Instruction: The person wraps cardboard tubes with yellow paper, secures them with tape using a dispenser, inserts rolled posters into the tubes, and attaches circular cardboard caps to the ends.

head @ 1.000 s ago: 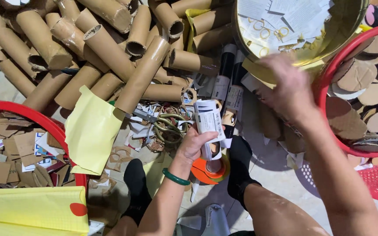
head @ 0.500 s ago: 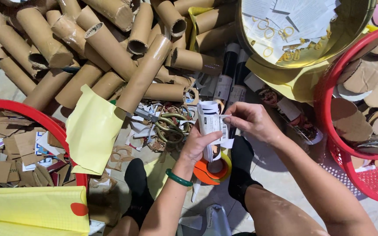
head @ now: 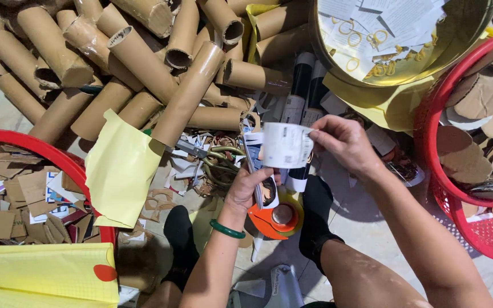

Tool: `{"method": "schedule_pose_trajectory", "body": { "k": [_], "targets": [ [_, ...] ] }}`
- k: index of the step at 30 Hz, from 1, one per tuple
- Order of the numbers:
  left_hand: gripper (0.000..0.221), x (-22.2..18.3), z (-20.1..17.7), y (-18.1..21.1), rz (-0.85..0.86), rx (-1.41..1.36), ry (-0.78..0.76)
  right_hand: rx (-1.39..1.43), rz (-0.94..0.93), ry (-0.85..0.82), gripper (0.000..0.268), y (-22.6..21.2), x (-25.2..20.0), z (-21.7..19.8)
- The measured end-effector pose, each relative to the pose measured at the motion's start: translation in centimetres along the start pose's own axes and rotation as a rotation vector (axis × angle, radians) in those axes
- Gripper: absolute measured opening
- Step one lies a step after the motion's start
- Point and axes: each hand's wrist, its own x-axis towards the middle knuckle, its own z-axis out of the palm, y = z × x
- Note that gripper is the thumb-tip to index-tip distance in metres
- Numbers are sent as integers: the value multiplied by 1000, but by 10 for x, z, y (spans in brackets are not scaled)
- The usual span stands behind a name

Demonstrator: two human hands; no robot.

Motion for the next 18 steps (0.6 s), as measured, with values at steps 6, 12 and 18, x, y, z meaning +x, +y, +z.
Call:
{"method": "schedule_pose_trajectory", "body": {
  "k": [6, 12, 18],
  "targets": [
    [31, 34, 13, 33, 125, 341, 305, 37, 28, 160, 10, 11, -1, -17],
    [51, 119, 1, 72, 507, 713, 626, -5, 37, 181, 13, 21, -1, -16],
    [68, 157, -5, 80, 632, 864, 600, -21, 56, 110, 14, 24, 4, -15]
  ]
}}
